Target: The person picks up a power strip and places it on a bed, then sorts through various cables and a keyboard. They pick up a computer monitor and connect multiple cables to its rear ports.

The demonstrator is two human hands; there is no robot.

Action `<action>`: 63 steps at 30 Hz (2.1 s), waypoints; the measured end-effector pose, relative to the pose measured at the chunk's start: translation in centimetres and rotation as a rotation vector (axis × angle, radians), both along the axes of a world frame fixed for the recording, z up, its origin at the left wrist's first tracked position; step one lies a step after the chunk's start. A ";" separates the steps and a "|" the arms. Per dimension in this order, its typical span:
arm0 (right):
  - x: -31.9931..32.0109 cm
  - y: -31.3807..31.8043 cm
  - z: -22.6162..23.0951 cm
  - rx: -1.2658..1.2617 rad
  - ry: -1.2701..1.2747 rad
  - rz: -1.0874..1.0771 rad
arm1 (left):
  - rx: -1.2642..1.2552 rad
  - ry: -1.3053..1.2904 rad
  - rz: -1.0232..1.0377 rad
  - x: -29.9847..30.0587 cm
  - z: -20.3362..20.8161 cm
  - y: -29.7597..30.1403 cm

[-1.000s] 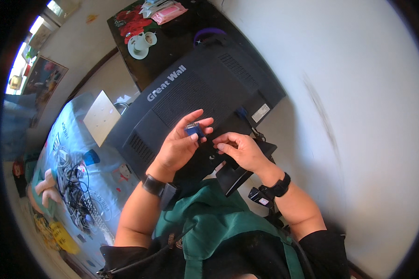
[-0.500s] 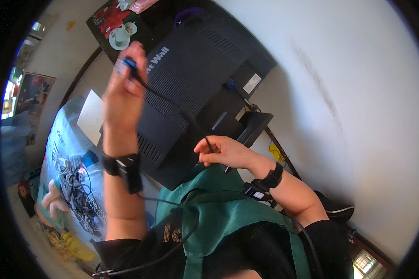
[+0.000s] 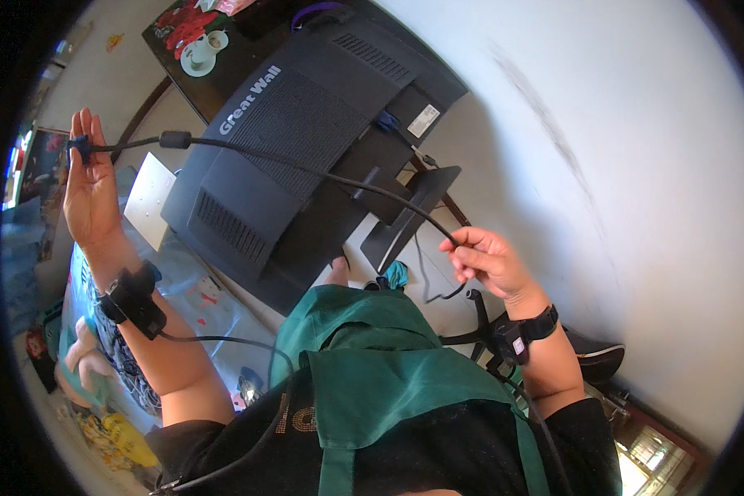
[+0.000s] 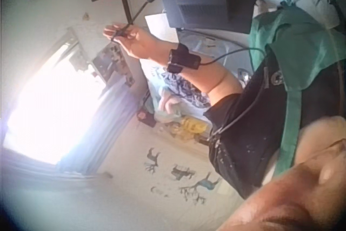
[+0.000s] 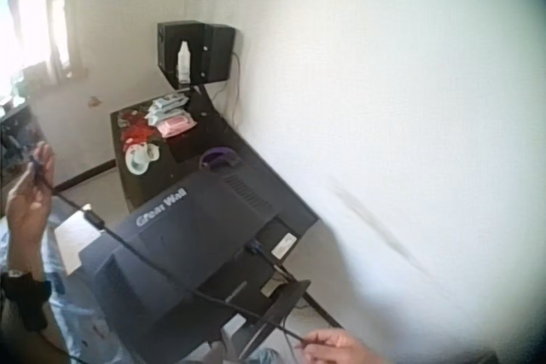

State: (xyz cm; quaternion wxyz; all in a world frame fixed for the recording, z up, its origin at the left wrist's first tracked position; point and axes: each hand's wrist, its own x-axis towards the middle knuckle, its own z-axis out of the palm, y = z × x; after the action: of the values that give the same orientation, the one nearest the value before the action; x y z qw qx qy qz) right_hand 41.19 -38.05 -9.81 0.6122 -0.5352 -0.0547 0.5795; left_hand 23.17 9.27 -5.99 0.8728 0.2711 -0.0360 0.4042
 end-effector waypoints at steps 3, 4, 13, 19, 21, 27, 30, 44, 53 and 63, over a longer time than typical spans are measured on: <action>-0.3 -2.6 0.1 0.007 -0.036 -0.108 | -0.004 0.031 -0.007 -1.5 -0.5 -1.3; -0.4 -3.7 0.1 0.024 -0.034 -0.178 | -0.001 0.059 0.014 -1.8 -1.0 -2.0; -5.4 -15.0 1.2 -0.202 -0.427 -0.152 | -0.321 -0.100 -0.296 -4.7 -1.6 -11.8; -7.8 -20.3 0.6 -0.226 -0.535 -0.122 | -0.234 0.137 -0.229 -6.7 -3.0 -18.0; -8.8 -21.8 -0.9 -0.302 -0.519 -0.054 | -0.347 0.314 -0.068 -5.8 -2.3 -21.2; -12.0 -23.4 -6.4 -0.398 -0.492 0.182 | -0.267 0.633 -0.187 -5.7 -3.0 -23.4; -13.0 -23.2 -8.4 -0.279 -0.321 0.131 | -0.153 0.667 -0.141 -5.5 -2.8 -22.6; -12.9 -17.9 -10.6 -0.169 -0.268 0.311 | -0.218 0.781 -0.259 -2.3 -3.4 -20.9; -6.3 -13.5 -13.0 -0.199 -0.294 0.214 | -0.306 0.783 -0.422 0.4 -4.7 -13.4; 5.5 -5.8 -7.3 -0.332 -0.612 -0.171 | -0.261 0.802 -0.452 8.5 -10.5 -7.4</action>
State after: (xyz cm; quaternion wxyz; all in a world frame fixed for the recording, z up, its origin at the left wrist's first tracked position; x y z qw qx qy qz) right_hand 46.69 -43.85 -17.10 0.5184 -0.7789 -0.0956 0.3398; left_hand 31.66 1.87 -16.49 0.9106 0.2794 0.2968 0.0687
